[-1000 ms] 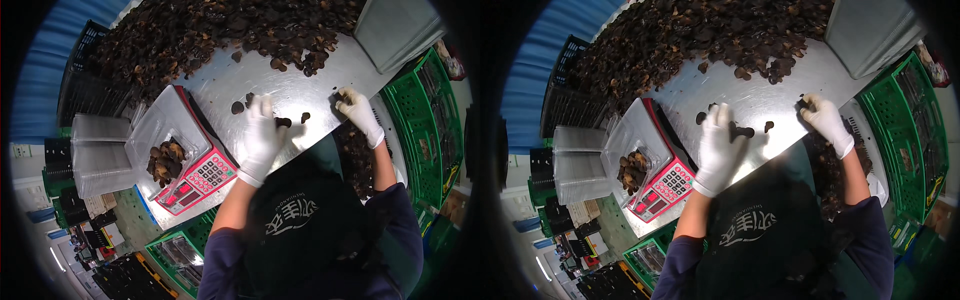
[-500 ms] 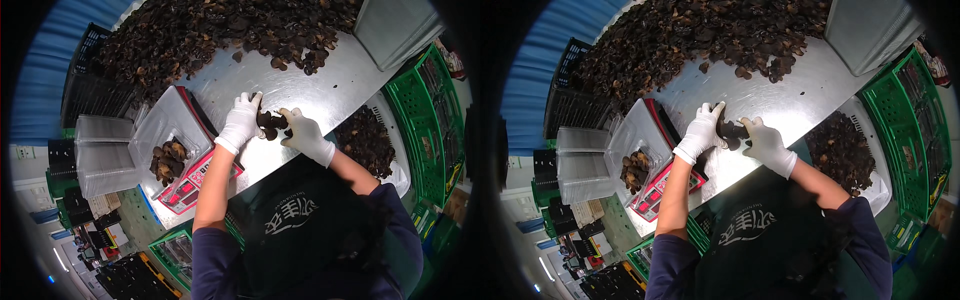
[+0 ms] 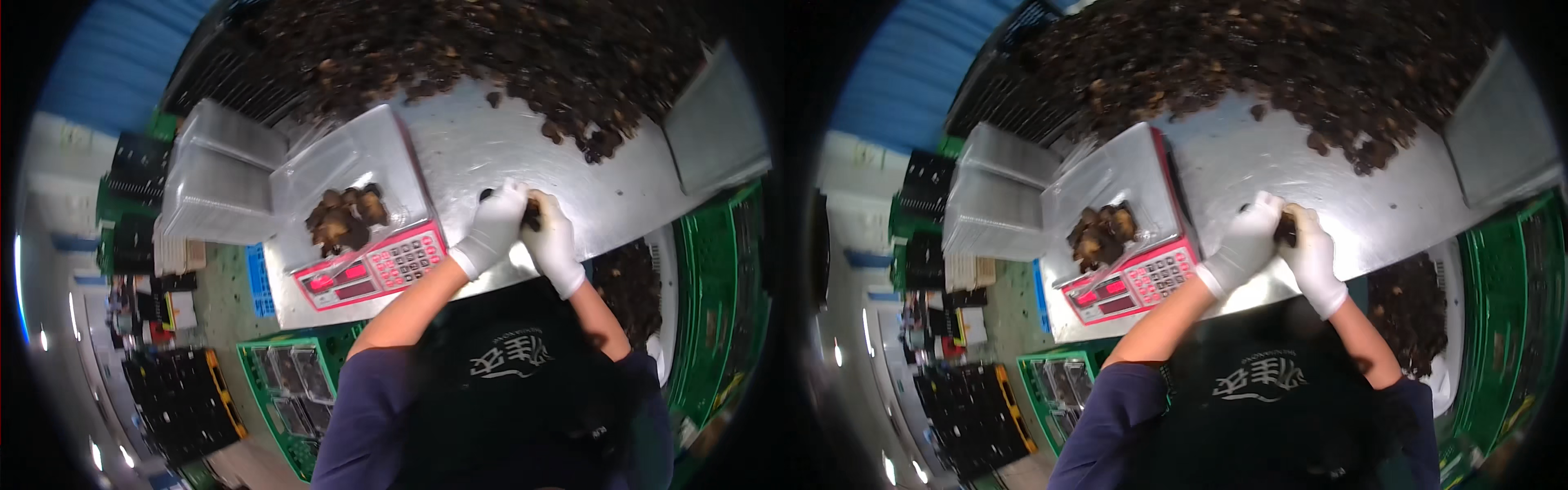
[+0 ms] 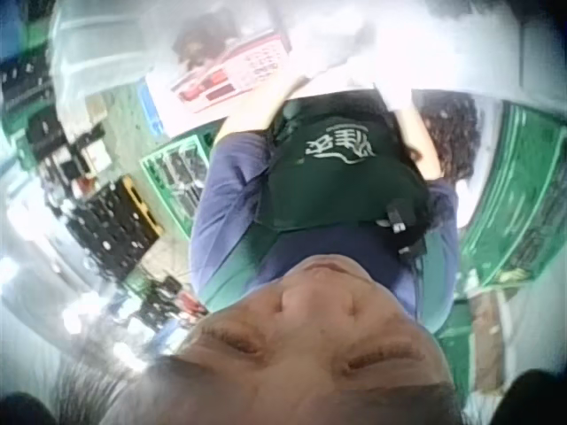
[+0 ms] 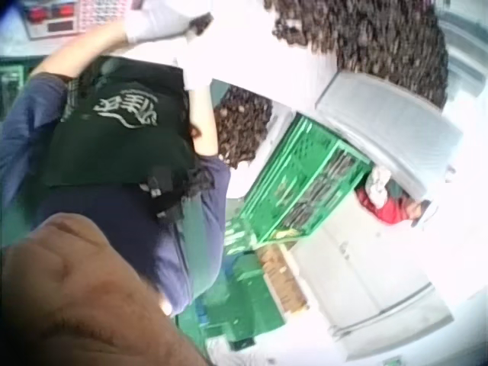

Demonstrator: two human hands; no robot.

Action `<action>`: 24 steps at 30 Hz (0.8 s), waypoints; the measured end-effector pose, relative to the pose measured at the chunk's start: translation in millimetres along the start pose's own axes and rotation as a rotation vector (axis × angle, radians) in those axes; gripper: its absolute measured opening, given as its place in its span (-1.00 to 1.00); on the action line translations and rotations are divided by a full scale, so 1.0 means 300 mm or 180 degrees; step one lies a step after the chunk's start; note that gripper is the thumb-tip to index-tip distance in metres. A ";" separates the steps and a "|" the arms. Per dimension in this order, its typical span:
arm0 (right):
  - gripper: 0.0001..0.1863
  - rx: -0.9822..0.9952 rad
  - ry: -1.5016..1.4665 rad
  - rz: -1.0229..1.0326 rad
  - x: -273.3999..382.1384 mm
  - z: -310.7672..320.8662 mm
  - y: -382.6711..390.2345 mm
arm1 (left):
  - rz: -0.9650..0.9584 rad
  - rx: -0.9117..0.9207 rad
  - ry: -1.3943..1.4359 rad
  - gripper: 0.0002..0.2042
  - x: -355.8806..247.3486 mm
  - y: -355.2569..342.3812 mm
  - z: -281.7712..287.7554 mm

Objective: Picking dried mushrooms from a pile on a table, weighing them in a plastic container on a digital scale, and placing the filled container into a crate.

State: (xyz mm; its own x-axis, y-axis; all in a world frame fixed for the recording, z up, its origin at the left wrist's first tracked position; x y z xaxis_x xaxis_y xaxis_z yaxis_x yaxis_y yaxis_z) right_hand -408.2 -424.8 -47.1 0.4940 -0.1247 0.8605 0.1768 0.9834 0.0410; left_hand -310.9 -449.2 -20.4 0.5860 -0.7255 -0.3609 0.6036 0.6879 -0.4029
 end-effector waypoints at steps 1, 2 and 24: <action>-0.43 -0.0009 -0.0042 0.0121 0.049 0.017 0.006 | 0.0117 -0.0049 -0.0156 -0.77 -0.003 0.002 0.022; -0.42 -0.0039 -0.0080 0.0221 0.094 0.035 0.003 | 0.0214 -0.0088 -0.0290 -0.72 -0.010 -0.003 0.057; -0.56 0.0061 0.1376 0.1359 0.406 -0.183 -0.198 | 0.1551 -0.1450 -0.0390 -0.29 0.279 0.570 0.835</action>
State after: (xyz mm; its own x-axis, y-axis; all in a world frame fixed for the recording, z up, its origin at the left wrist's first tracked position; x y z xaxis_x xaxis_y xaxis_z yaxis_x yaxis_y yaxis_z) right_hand -312.0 -505.5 27.3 0.8196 0.2431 0.5187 -0.1266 0.9600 -0.2498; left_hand -23.2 -387.8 91.3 0.8067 -0.3088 -0.5039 -0.0172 0.8400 -0.5423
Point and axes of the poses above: each hand's wrist, its own y-axis away from the middle knuckle, its own z-axis out of the back of the hand, x = y × z, the point moved 10 cm from there along -y, towards the middle knuckle, and after that the axes turned 12 degrees about -z, right-handed, at the moved point
